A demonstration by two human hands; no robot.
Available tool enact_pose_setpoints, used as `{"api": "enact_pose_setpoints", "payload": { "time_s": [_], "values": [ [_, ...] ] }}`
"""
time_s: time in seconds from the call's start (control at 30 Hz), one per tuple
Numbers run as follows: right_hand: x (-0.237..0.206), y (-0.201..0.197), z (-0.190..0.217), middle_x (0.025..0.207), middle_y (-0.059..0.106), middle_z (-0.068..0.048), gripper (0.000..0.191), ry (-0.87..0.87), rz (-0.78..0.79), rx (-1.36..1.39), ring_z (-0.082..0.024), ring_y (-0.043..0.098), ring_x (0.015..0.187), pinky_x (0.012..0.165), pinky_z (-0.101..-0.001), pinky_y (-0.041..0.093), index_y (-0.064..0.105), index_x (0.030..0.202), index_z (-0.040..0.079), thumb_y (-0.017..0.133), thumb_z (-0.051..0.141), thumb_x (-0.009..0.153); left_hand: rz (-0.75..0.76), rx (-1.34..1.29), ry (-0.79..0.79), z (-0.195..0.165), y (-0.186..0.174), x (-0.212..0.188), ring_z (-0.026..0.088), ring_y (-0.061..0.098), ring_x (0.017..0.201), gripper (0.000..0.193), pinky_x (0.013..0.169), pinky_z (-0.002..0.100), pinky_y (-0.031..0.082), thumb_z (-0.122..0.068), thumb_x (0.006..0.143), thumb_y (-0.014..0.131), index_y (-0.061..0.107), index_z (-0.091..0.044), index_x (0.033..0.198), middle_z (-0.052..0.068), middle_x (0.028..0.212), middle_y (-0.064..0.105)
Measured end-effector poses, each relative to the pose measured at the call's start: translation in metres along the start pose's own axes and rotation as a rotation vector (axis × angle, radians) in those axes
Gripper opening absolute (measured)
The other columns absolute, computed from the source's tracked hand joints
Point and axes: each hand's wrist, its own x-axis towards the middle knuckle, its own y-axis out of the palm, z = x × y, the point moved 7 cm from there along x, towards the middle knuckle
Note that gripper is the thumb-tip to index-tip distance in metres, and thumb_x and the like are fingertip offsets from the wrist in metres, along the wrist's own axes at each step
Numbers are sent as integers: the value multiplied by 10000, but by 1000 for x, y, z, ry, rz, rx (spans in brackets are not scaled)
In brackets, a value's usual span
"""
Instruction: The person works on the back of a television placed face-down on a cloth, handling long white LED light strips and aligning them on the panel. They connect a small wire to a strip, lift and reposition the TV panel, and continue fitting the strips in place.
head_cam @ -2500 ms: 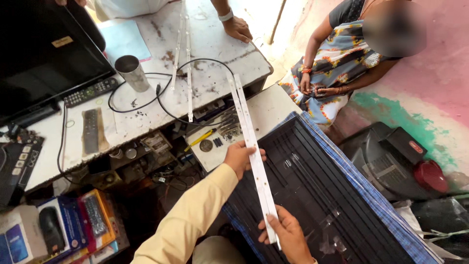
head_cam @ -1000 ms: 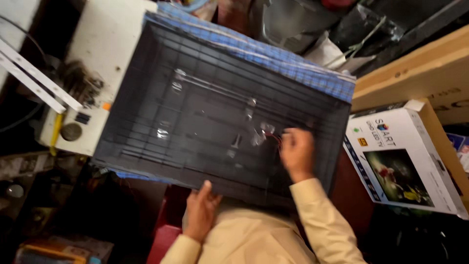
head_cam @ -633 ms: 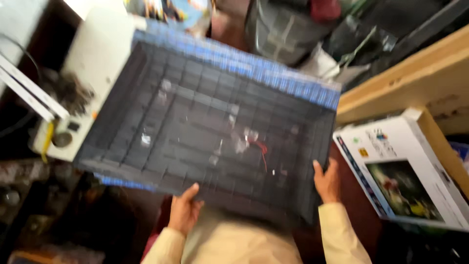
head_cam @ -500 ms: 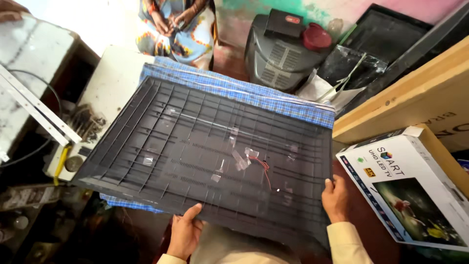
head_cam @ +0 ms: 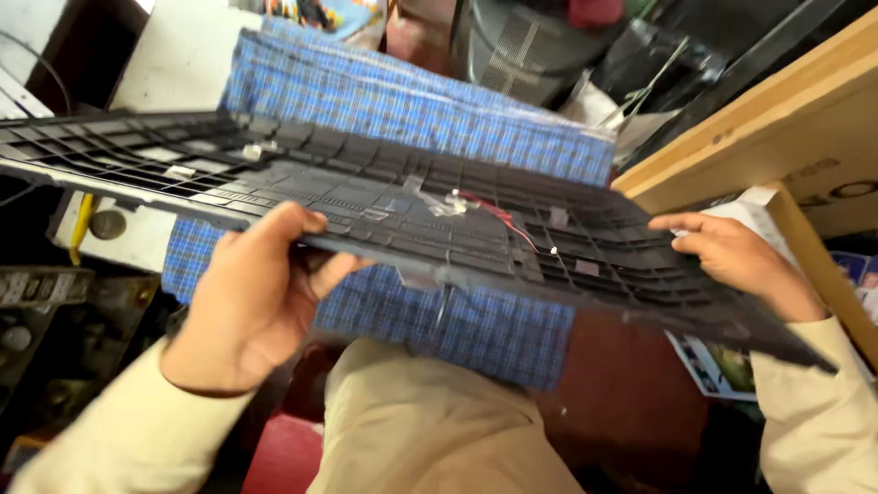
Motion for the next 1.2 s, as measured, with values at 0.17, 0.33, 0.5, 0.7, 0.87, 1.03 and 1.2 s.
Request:
{"api": "enact_pose_setpoints", "payload": {
  "time_s": [0.17, 0.33, 0.5, 0.7, 0.87, 1.03, 1.2],
  "values": [
    [-9, -13, 45, 992, 798, -130, 354, 39, 193, 258, -168, 733, 822, 723, -309, 576, 779, 1145, 35, 575, 225, 926, 55, 9, -57, -29, 36, 1, 275, 740, 800, 171, 643, 307, 653, -101, 914, 538, 596, 38, 994, 133, 931, 716],
    [6, 7, 25, 844, 700, -59, 225, 158, 3, 775, -177, 634, 633, 532, -273, 472, 724, 1044, 99, 568, 260, 1021, 126, 63, 50, -48, 65, 32, 285, 749, 734, 317, 531, 260, 604, -237, 912, 634, 649, 38, 1071, 119, 957, 720],
    [35, 16, 12, 664, 528, -7, 249, 190, -83, 770, -107, 510, 539, 461, -222, 412, 576, 832, 164, 544, 287, 1046, -14, 60, 124, -54, 86, 66, 313, 756, 704, 520, 483, 298, 628, -338, 826, 773, 596, 46, 1128, 157, 1112, 649],
    [56, 12, 24, 713, 541, -11, 246, 140, -171, 949, -86, 454, 561, 424, -190, 303, 534, 847, 132, 486, 261, 1051, -8, 67, 173, -67, 100, 119, 393, 766, 768, 699, 533, 340, 664, -312, 855, 795, 433, 135, 1253, 146, 1348, 345],
    [55, 18, 41, 752, 559, -17, 345, 149, -338, 1058, -136, 551, 664, 581, -260, 482, 528, 905, 141, 473, 407, 1118, 135, 201, 221, -68, 95, 156, 363, 743, 894, 564, 664, 343, 679, -268, 833, 734, 497, 54, 1232, 210, 1363, 578],
    [55, 28, 59, 744, 564, -41, 450, 37, -352, 997, -195, 593, 679, 621, -303, 482, 578, 1040, 127, 424, 541, 1121, -311, 1016, 1451, -124, 88, 85, 504, 447, 1326, 914, 1123, 529, 402, -241, 763, 922, 384, 6, 1459, 293, 1452, 382],
    [61, 30, 44, 784, 589, -38, 439, -90, -452, 1125, -172, 608, 713, 697, -353, 560, 565, 1153, 111, 422, 526, 1151, 74, 1406, 1779, -135, 134, 70, 451, 357, 1398, 952, 1161, 619, 227, -384, 611, 967, 538, -91, 1408, 205, 1400, 467]
  ]
}}
